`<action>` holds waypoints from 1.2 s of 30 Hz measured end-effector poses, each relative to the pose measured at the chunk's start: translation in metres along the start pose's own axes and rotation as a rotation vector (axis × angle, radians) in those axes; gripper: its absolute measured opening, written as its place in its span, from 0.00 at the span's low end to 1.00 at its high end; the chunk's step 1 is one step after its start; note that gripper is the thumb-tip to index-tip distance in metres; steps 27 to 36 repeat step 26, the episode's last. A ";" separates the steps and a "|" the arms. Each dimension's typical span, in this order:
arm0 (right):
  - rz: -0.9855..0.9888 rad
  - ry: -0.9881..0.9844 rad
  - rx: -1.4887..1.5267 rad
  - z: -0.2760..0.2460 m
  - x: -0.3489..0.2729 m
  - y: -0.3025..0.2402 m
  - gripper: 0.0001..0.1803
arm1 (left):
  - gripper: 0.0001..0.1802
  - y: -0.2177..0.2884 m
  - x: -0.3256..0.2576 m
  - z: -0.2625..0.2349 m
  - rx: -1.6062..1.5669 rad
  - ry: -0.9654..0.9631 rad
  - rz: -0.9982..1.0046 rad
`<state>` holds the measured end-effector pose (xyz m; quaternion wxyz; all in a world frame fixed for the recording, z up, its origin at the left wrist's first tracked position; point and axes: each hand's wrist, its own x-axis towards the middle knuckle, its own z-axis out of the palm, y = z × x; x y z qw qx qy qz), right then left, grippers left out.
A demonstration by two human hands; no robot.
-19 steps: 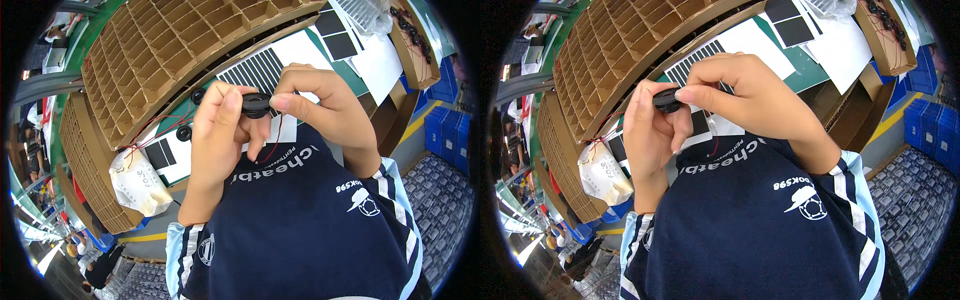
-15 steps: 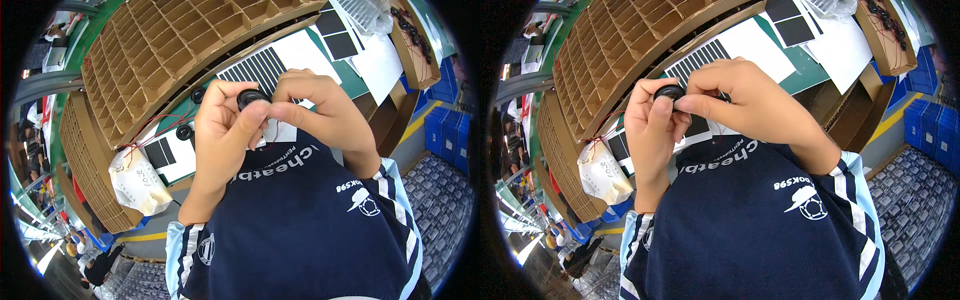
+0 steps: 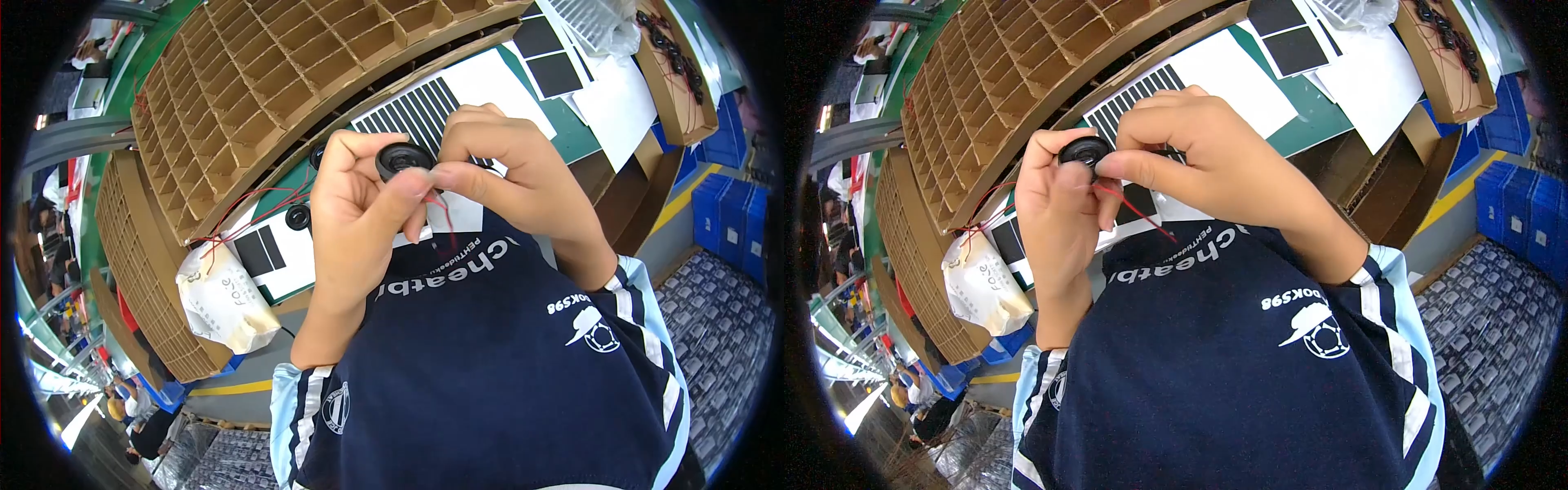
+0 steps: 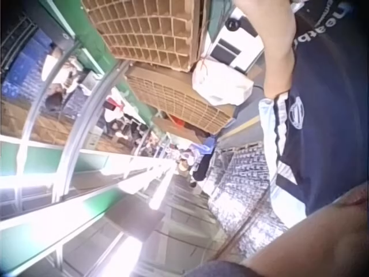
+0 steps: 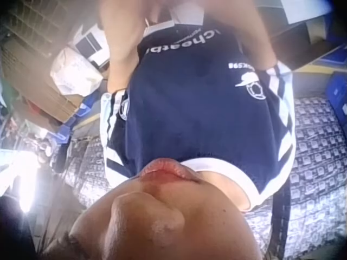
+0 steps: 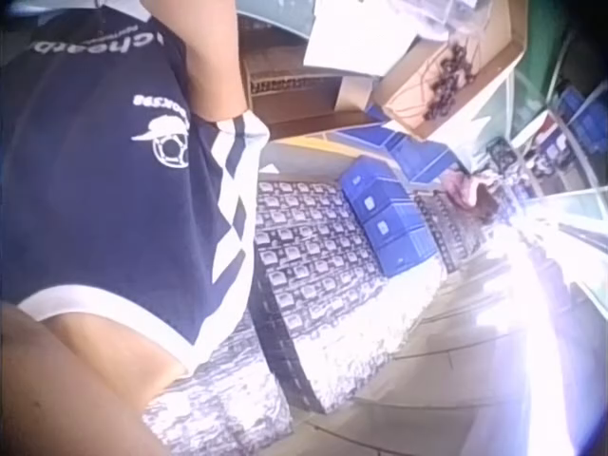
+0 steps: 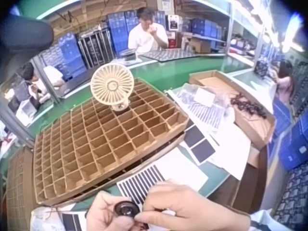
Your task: Assemble small speaker units by snapping plastic caps onto the back of the components at an industrial workbench.
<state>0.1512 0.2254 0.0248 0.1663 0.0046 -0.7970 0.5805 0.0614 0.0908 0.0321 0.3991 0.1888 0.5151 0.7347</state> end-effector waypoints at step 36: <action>0.019 -0.013 0.130 -0.005 -0.003 0.007 0.09 | 0.16 -0.005 0.007 -0.014 -0.302 -0.201 -0.274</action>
